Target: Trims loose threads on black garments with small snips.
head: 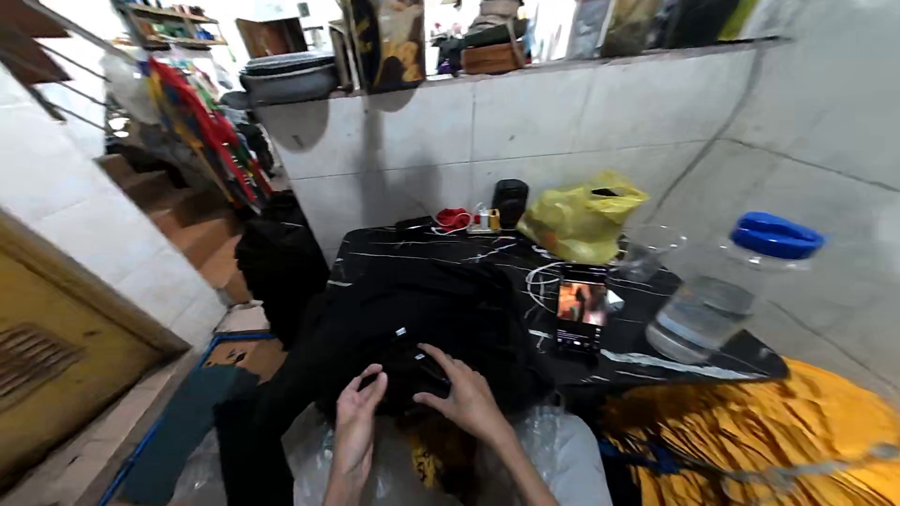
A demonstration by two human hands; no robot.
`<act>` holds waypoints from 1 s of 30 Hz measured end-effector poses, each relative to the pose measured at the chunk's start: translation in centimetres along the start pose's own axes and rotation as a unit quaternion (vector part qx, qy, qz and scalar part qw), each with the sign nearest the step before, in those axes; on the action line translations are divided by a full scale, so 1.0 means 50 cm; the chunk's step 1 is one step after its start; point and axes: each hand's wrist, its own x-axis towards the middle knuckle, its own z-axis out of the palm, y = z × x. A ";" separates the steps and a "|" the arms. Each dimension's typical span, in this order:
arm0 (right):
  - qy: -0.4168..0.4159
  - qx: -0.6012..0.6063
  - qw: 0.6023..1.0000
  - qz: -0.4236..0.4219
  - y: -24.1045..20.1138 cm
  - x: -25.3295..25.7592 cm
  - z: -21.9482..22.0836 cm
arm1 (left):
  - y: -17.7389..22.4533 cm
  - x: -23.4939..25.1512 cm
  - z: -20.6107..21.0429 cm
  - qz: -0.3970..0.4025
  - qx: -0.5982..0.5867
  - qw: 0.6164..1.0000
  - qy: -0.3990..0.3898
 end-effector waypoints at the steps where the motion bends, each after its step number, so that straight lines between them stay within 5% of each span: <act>1: -0.004 0.025 1.000 -0.012 0.010 0.000 0.002 | 0.001 -0.004 -0.005 0.007 0.012 1.000 -0.011; 7: 0.029 0.266 0.958 -0.103 0.013 -0.017 0.048 | 0.002 -0.022 -0.019 0.026 0.025 0.997 -0.073; 12: 0.045 0.324 0.938 -0.118 -0.021 -0.024 0.070 | -0.005 -0.031 -0.019 0.041 0.017 0.995 -0.094; 20: 0.204 0.075 0.967 -0.133 -0.069 -0.041 0.097 | -0.028 -0.051 -0.007 0.106 0.125 0.984 -0.073; 25: 0.179 -0.081 0.976 -0.092 -0.089 -0.071 0.078 | -0.039 -0.056 0.005 0.149 0.179 0.970 -0.070; 30: 0.115 -0.069 0.990 -0.051 -0.083 -0.086 0.063 | -0.070 -0.045 0.006 0.215 0.280 0.934 -0.058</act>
